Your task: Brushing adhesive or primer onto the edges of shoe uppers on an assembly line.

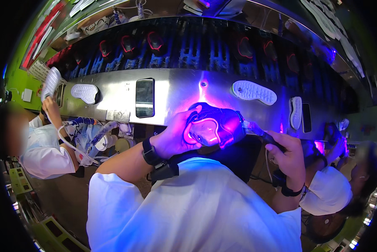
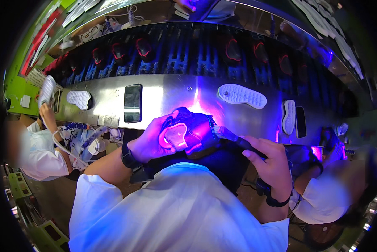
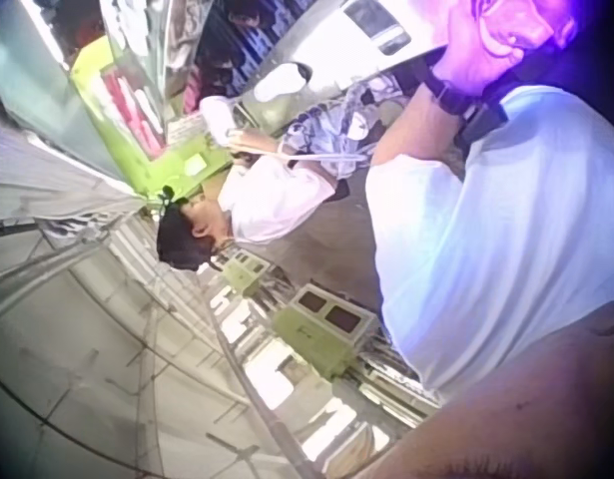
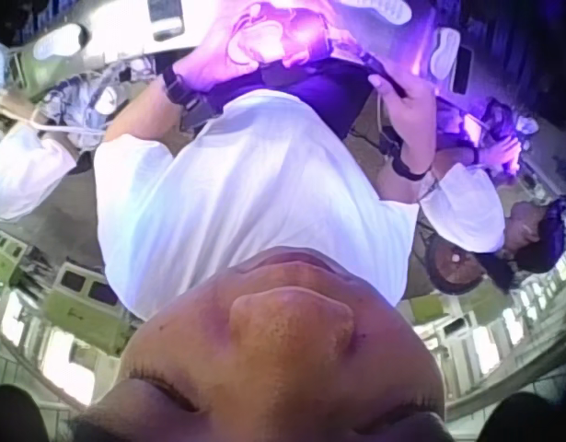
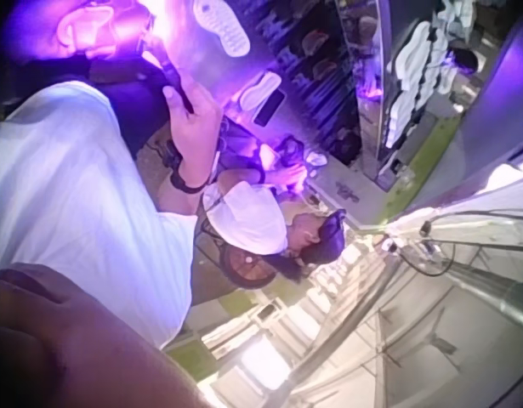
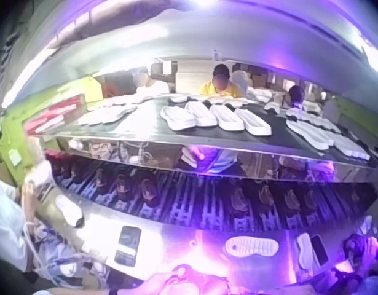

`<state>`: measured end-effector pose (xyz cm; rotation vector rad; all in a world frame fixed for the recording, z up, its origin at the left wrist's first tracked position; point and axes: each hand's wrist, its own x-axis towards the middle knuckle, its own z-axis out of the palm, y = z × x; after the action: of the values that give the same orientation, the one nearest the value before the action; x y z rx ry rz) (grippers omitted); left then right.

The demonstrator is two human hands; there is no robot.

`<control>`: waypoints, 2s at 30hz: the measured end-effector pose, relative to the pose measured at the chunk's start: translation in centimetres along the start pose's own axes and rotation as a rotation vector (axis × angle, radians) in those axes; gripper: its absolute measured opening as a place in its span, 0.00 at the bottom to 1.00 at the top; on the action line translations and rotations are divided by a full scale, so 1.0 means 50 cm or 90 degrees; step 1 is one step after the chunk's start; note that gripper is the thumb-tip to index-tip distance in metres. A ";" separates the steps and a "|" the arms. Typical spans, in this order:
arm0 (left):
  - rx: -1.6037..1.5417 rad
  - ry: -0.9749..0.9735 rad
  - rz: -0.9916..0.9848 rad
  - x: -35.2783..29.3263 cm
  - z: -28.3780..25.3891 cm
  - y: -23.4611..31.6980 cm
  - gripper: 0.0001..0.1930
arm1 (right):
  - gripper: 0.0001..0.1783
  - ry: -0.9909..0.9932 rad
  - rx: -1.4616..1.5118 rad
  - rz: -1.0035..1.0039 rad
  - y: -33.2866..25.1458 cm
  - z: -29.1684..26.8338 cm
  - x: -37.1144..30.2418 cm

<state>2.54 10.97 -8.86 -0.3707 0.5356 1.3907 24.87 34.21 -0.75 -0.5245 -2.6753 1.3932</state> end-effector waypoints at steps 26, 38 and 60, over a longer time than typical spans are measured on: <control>-0.341 -0.250 -0.231 -0.001 -0.039 -0.044 0.38 | 0.22 0.113 0.049 -0.079 0.127 0.153 -0.003; 0.554 -0.058 0.339 0.070 0.138 0.041 0.22 | 0.20 0.208 0.154 0.063 0.133 0.112 0.074; 0.650 0.004 0.358 0.081 0.089 0.032 0.30 | 0.19 0.159 0.133 0.029 0.074 0.050 0.088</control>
<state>1.95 16.98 -7.35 0.6469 1.3280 1.4404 21.13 35.70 -5.55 -0.6901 -2.3053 1.4868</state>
